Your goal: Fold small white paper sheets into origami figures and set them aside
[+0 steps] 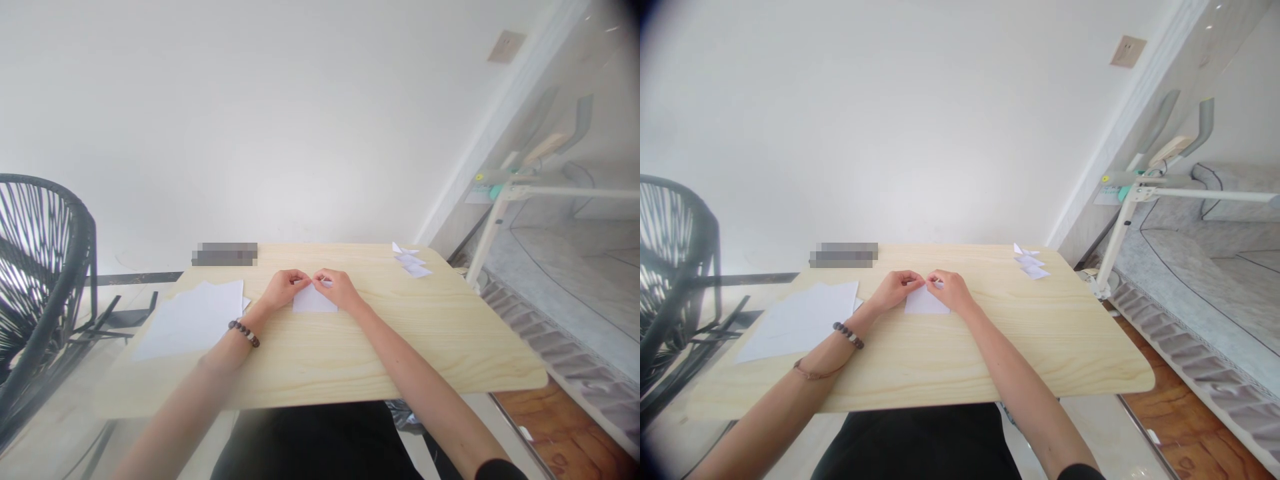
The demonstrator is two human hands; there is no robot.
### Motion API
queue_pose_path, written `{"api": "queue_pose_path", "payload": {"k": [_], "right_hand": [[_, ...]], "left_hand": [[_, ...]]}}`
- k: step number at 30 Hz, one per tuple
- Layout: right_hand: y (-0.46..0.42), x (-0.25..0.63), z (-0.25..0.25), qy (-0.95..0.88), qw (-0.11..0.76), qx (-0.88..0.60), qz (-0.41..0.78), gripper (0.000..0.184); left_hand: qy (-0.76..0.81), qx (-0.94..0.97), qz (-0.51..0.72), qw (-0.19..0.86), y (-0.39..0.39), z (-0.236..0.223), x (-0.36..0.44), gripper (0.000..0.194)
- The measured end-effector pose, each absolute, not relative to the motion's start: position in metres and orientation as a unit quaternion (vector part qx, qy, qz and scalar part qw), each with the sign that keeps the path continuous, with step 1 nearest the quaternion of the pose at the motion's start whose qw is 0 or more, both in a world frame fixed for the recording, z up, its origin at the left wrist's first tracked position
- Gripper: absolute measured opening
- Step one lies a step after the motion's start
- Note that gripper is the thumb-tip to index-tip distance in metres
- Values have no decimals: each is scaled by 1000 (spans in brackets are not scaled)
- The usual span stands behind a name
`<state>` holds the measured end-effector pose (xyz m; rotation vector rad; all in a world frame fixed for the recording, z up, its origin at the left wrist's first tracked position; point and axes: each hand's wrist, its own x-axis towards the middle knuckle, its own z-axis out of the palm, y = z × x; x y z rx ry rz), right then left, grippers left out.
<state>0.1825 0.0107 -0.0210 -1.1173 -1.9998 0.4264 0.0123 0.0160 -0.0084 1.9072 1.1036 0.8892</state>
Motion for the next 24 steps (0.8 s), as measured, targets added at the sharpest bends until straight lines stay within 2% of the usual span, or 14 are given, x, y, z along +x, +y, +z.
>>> {"api": "queue_pose_path", "payload": {"k": [11, 24], "right_hand": [[16, 203, -13, -800, 338, -450, 210, 14], [17, 235, -6, -730, 303, -480, 380, 13]], "left_hand": [[446, 735, 337, 384, 20, -8, 11, 32], [451, 701, 346, 431, 19, -7, 11, 31]]}}
